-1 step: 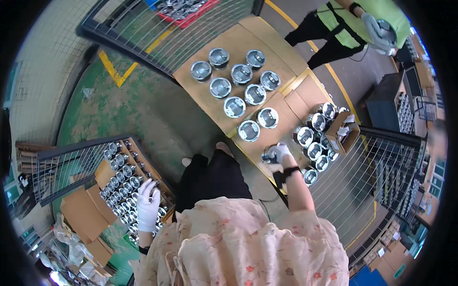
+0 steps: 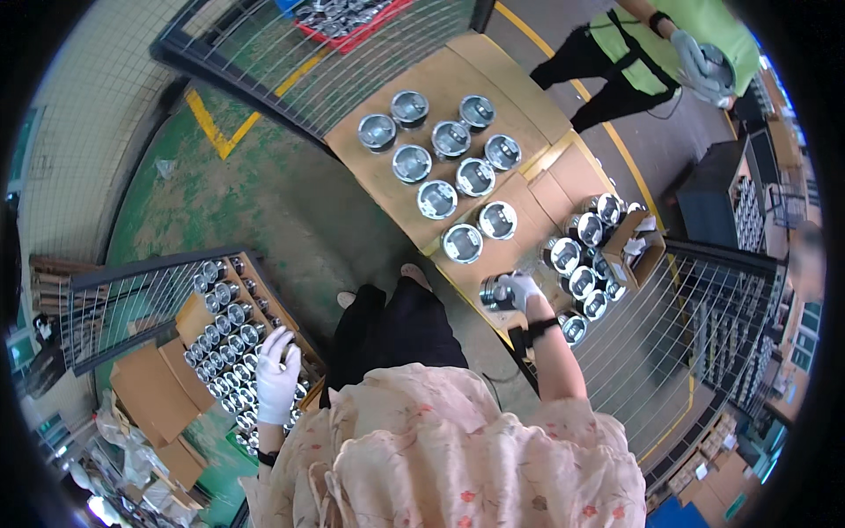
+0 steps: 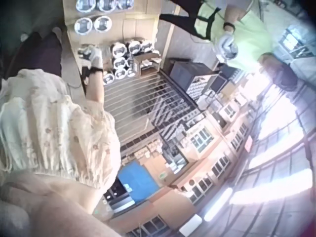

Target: Inspecting and organizing engine pistons in a manufacturing facility.

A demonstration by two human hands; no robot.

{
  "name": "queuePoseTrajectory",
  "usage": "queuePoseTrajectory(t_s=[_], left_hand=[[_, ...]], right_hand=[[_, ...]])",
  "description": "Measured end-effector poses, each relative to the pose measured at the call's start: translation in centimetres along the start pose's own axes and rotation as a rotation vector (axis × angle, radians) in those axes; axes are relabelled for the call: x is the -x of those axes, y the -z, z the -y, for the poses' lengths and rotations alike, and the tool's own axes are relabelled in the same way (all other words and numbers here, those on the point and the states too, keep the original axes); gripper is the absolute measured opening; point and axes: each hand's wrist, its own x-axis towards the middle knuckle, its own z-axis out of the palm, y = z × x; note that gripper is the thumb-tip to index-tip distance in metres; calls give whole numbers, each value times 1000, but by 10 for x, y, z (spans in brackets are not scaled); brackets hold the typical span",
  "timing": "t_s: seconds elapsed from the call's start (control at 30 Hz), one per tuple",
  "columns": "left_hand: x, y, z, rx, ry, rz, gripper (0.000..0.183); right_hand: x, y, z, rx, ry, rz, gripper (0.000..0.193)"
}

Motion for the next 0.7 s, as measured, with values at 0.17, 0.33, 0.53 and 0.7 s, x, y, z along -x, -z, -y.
queuePoseTrajectory(t_s=[0.17,0.33,0.53,0.7], left_hand=[[-30,-16,-15,154,-61,-8,26],[-46,-46,-16,854,185,-13,35],[-59,40,-72,294,-41,14,42],[-32,65,-63,258,11,-68,37]], right_hand=[[90,-56,48,388,159,133,23],[136,-147,112,-367,280,781,24],[120,-233,139,-670,38,1022,29],[164,-275,148,-164,329,999,32]])
